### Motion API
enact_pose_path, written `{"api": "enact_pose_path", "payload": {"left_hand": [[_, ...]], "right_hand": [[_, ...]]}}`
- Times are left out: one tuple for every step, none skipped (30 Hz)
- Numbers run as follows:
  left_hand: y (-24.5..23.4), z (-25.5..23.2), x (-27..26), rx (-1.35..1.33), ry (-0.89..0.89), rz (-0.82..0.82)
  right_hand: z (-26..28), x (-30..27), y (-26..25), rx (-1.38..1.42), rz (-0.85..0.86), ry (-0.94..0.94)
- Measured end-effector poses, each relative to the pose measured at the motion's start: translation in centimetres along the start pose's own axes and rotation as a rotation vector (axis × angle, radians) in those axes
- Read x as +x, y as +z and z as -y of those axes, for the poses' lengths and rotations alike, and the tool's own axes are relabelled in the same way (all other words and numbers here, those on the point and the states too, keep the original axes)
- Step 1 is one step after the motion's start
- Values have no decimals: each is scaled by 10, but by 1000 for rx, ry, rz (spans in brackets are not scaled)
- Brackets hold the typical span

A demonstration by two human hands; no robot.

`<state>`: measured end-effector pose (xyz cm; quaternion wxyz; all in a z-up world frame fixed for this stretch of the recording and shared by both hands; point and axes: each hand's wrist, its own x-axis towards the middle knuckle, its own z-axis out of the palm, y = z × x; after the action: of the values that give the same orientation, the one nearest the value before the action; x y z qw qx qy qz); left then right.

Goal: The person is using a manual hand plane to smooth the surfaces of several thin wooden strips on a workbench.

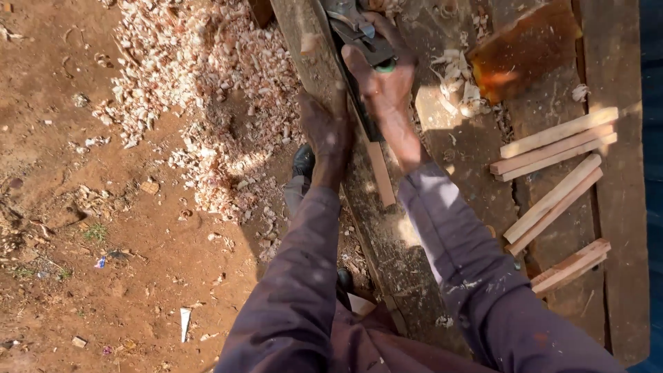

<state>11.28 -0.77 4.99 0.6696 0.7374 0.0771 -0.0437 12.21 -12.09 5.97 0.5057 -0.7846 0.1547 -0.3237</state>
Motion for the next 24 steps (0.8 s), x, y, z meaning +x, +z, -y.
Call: {"api": "enact_pose_path", "payload": {"left_hand": [[0, 9, -1, 36, -43, 45], [0, 21, -5, 70, -85, 90], [1, 36, -1, 73, -107, 83], [3, 53, -1, 180, -74, 62], [12, 66, 6, 276, -24, 49], [15, 64, 4, 270, -28, 51], [13, 62, 4, 295, -40, 55], [11, 60, 3, 320, -52, 59], [10, 58, 2, 325, -55, 62], [9, 57, 2, 341, -114, 68], [12, 54, 3, 354, -170, 76], [11, 51, 3, 356, -170, 81], [10, 50, -1, 326, -135, 56], [10, 49, -3, 296, -101, 30], [15, 69, 2, 294, -107, 35], [21, 89, 9, 328, -36, 3], [24, 108, 21, 362, 41, -36], [24, 101, 18, 361, 40, -40], [22, 96, 16, 371, 21, -26], [21, 90, 15, 380, 2, -12], [19, 93, 13, 380, 1, -9], [17, 94, 11, 322, 32, -26], [16, 95, 10, 269, 62, -41], [12, 73, 10, 275, 60, -38]], "right_hand": [[-12, 2, -2, -82, 21, -142], [-25, 0, -5, -164, 42, -285], [-22, -7, -9, -166, 59, -271], [-18, -16, -14, -111, 57, -176], [-16, -16, -21, -59, 42, -97], [-9, -27, -34, -65, 45, -98], [-2, -40, -41, -118, 13, -82], [6, -54, -50, -171, -19, -66], [26, -78, -59, -171, -20, -59], [47, -103, -70, -174, 5, 50], [66, -125, -81, -178, 27, 156], [75, -154, -94, -180, 23, 159], [85, -185, -110, -84, 49, 185], [95, -215, -123, 12, 74, 210], [110, -239, -139, 4, 75, 214], [124, -262, -154, -129, 100, 304], [137, -283, -164, -254, 129, 387], [140, -284, -163, -254, 132, 385], [144, -285, -161, -177, 118, 426], [147, -285, -159, -101, 103, 467], [117, -268, -146, -103, 102, 468], [87, -251, -134, -17, 74, 358], [57, -233, -123, 72, 47, 254], [53, -184, -102, 73, 45, 260]]}}
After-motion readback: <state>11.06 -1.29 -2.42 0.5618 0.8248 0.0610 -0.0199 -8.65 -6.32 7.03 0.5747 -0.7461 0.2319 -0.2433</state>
